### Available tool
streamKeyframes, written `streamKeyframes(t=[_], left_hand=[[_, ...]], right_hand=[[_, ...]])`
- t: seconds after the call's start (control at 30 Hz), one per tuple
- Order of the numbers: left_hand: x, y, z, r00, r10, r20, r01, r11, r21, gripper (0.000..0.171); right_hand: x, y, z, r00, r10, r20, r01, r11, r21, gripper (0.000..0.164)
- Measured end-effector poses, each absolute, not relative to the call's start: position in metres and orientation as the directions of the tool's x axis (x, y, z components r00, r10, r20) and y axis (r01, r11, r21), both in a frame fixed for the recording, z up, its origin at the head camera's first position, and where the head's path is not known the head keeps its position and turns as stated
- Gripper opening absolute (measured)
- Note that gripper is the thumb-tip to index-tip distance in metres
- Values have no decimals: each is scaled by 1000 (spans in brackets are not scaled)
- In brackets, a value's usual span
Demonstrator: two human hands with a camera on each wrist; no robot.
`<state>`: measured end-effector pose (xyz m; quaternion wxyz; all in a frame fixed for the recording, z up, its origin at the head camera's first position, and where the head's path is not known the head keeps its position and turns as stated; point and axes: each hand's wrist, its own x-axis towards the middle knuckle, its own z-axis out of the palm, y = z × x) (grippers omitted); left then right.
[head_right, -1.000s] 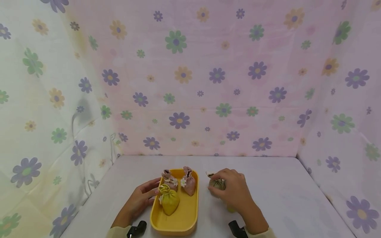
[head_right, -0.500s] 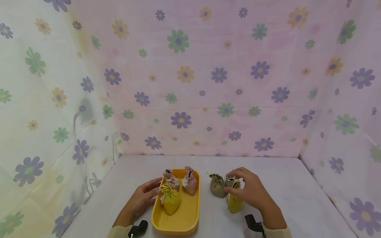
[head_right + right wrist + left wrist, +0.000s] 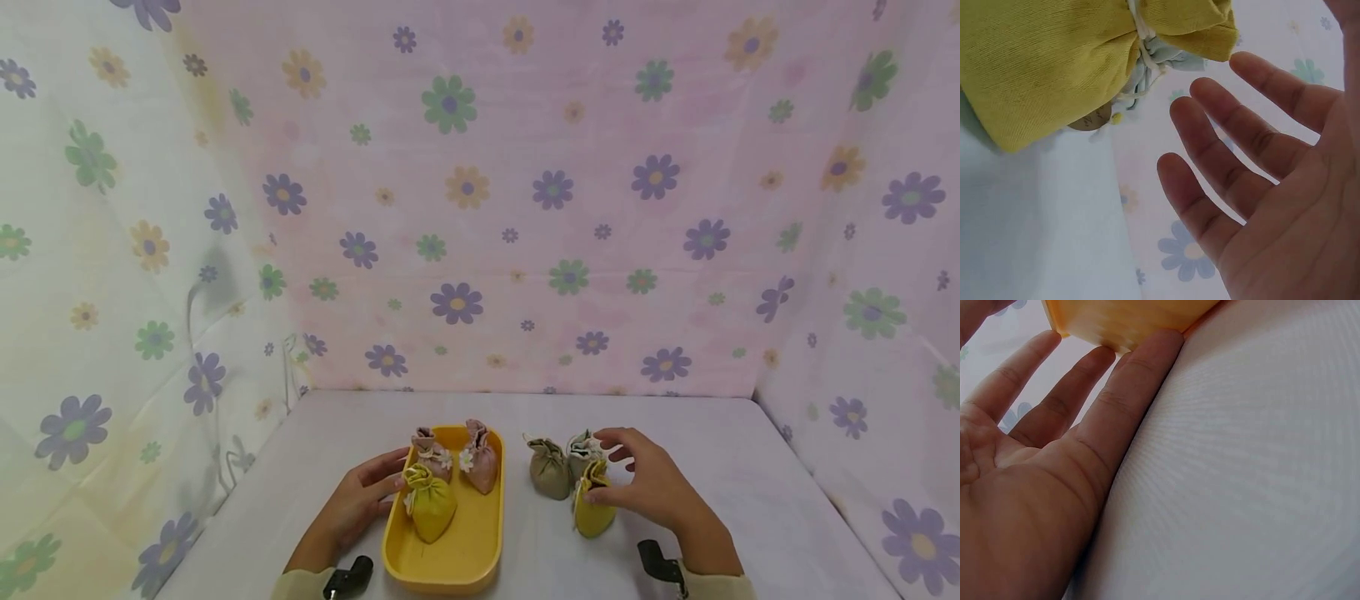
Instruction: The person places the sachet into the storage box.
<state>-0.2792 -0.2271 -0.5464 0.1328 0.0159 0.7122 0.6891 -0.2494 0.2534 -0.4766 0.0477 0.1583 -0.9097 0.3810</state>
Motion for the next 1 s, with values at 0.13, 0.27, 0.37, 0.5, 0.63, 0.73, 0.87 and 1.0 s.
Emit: streamKeyframes(t=[0.13, 0.27, 0.37, 0.5, 0.63, 0.73, 0.87, 1.0], left_hand=[[-279, -227, -546, -965, 205, -164, -158, 45, 986, 73], [-278, -227, -547, -966, 209, -152, -145, 46, 988, 73], [-279, -226, -546, -966, 210, -149, -142, 45, 989, 73], [-279, -225, -545, -966, 209, -154, -147, 45, 988, 72], [-278, -225, -544, -966, 205, -155, -147, 55, 988, 72], [-279, -224, -543, -967, 204, -152, -142, 63, 988, 72], [-279, -225, -544, -967, 205, -151, -141, 66, 988, 73], [-278, -226, -546, -966, 208, -154, -145, 60, 988, 73]], right_hand=[[-252, 254, -478, -948, -267, 172, -310, 665, -679, 89], [-254, 253, -478, -953, -273, 131, -288, 682, -672, 86], [-255, 252, -480, -957, -265, 117, -273, 692, -668, 80], [-256, 253, -481, -959, -254, 130, -275, 706, -653, 69], [-255, 254, -481, -952, -260, 161, -302, 721, -624, 59], [-254, 255, -480, -946, -268, 182, -322, 720, -615, 52], [-253, 255, -478, -941, -274, 199, -338, 716, -611, 44], [-252, 252, -478, -941, -264, 213, -339, 725, -600, 36]])
